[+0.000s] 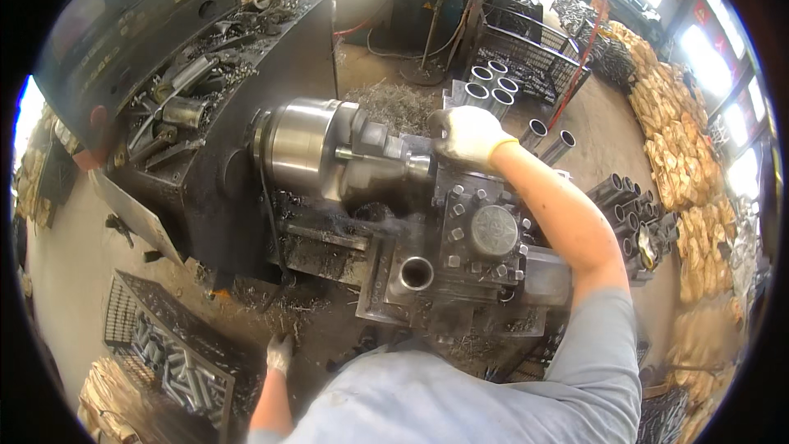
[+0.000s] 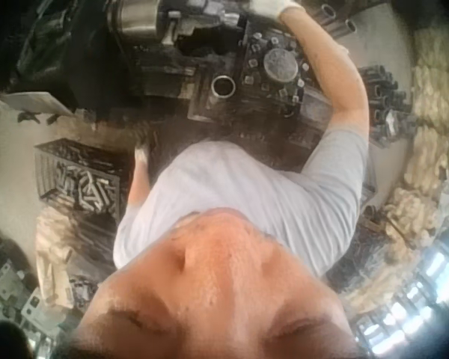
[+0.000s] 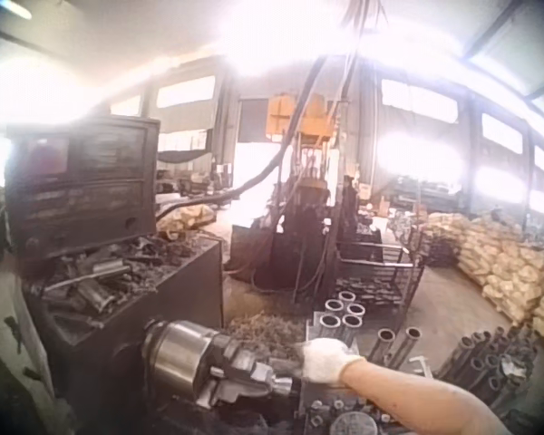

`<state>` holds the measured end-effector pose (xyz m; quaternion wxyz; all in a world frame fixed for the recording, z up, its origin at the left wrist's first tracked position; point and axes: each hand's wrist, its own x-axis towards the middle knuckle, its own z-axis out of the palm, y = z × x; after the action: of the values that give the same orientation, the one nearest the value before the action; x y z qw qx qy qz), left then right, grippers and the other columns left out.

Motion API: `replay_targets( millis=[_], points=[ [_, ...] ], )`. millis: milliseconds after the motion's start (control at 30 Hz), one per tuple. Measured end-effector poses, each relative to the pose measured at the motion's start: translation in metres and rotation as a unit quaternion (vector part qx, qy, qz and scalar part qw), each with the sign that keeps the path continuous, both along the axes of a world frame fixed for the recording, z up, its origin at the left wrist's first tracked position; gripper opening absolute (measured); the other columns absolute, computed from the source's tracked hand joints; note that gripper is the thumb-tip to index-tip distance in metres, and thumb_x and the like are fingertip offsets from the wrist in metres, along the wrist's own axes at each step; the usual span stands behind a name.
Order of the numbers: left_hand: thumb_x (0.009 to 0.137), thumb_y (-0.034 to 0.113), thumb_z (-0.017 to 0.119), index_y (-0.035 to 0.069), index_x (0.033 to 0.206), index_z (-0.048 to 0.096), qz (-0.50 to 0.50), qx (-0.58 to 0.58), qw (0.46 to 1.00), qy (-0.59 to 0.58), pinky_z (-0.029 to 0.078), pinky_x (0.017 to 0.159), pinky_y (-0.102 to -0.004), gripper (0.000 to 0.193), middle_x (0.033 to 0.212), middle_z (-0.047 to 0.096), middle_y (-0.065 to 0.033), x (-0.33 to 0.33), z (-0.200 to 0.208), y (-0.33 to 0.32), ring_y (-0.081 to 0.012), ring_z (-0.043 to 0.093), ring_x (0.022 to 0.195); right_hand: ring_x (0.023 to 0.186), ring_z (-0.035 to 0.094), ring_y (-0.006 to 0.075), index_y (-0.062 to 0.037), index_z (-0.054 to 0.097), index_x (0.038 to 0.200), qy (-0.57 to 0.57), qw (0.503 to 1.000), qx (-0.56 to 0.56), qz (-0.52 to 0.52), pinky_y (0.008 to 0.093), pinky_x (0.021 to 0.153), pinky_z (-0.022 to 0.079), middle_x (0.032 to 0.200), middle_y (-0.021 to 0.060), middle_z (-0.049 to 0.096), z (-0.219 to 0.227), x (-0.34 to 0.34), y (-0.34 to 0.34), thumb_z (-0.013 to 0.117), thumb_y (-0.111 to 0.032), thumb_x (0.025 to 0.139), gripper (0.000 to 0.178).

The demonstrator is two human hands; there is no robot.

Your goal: The person repeatedly picks up cylindrical metal parts from a basket, inserts them into a lathe chuck, and removes them after a brief operation. The person then places the processed parts into a collection area. The cycle repeats continuously.

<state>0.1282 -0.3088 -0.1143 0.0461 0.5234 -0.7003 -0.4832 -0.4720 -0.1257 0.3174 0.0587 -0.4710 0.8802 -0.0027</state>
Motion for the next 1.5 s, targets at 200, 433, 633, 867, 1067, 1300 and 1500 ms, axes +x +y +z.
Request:
replay_targets(
  millis=[200, 433, 633, 867, 1067, 1300, 1500],
  points=[
    [0.099, 0.028, 0.067, 0.003, 0.125, 0.073, -0.045, 0.002, 0.999, 0.013, 0.059, 0.088, -0.0398, 0.037, 0.102, 0.080, -0.0169, -0.100, 0.105, 0.022, -0.0261, 0.078, 0.093, 0.097, 0.077, 0.0366, 0.0050, 0.074, 0.115, -0.187, 0.971, 0.129, 0.076, 0.0435, 0.087, 0.061, 0.108, 0.0280, 0.078, -0.068, -0.010, -0.029, 0.087, -0.044, 0.072, 0.066],
    [0.098, 0.021, 0.073, 0.004, 0.131, 0.069, -0.090, -0.230, 0.965, 0.086, 0.057, 0.099, -0.0471, 0.037, 0.121, 0.075, -0.0235, -0.145, 0.198, 0.027, -0.0404, 0.073, 0.109, 0.101, 0.074, 0.0263, -0.0006, 0.079, 0.119, -0.348, 0.913, 0.208, 0.041, 0.0413, 0.090, 0.059, 0.116, 0.0156, 0.079, -0.109, -0.054, -0.029, 0.088, -0.046, 0.078, 0.062],
    [0.102, 0.016, 0.068, 0.002, 0.142, 0.060, -0.215, -0.471, 0.806, 0.286, 0.052, 0.109, -0.0476, 0.043, 0.136, 0.067, -0.0262, -0.368, 0.338, -0.071, -0.0408, 0.066, 0.126, 0.085, 0.076, 0.0303, 0.0039, 0.081, 0.103, -0.221, 0.967, 0.101, 0.074, 0.0435, 0.081, 0.060, 0.100, 0.0213, 0.080, -0.102, -0.047, -0.017, 0.086, -0.048, 0.079, 0.058],
    [0.088, 0.034, 0.075, 0.005, 0.137, 0.066, -0.237, -0.676, 0.667, 0.205, 0.040, 0.122, -0.0533, 0.057, 0.142, 0.066, -0.0217, -0.417, 0.336, -0.083, -0.0419, 0.058, 0.137, 0.091, 0.079, 0.0373, 0.0002, 0.071, 0.122, -0.087, 0.978, -0.083, -0.167, 0.0445, 0.084, 0.063, 0.102, 0.0237, 0.079, -0.042, -0.056, 0.135, 0.085, -0.044, 0.073, 0.067],
    [0.094, 0.039, 0.071, 0.005, 0.152, 0.055, -0.279, -0.649, 0.691, 0.151, 0.031, 0.126, -0.0596, 0.069, 0.151, 0.057, -0.0236, -0.405, 0.335, -0.086, -0.0468, 0.049, 0.143, 0.092, 0.078, 0.0290, -0.0005, 0.066, 0.131, 0.017, 0.908, -0.368, -0.201, 0.0429, 0.086, 0.063, 0.108, 0.0218, 0.078, 0.052, 0.056, 0.129, 0.088, -0.040, 0.073, 0.074],
    [0.094, 0.054, 0.079, 0.002, 0.165, 0.034, -0.389, 0.040, 0.768, 0.506, 0.041, 0.121, -0.0473, 0.098, 0.151, 0.057, -0.0213, -0.259, 0.350, 0.053, -0.0324, 0.051, 0.143, 0.070, 0.070, 0.0139, -0.0007, 0.066, 0.135, -0.582, 0.752, -0.295, -0.093, 0.0307, 0.063, 0.061, 0.104, 0.0111, 0.075, 0.028, 0.242, 0.111, 0.094, -0.022, 0.075, 0.070],
    [0.106, 0.024, 0.066, 0.001, 0.135, 0.059, -0.039, 0.432, 0.854, 0.289, 0.058, 0.098, -0.0406, 0.038, 0.119, 0.070, -0.0123, -0.213, 0.277, 0.085, -0.0249, 0.071, 0.105, 0.095, 0.069, 0.0152, 0.0010, 0.070, 0.130, -0.721, 0.562, -0.302, -0.271, 0.0305, 0.085, 0.057, 0.110, 0.0084, 0.075, -0.138, 0.318, 0.079, 0.093, -0.045, 0.083, 0.070]
  ],
)
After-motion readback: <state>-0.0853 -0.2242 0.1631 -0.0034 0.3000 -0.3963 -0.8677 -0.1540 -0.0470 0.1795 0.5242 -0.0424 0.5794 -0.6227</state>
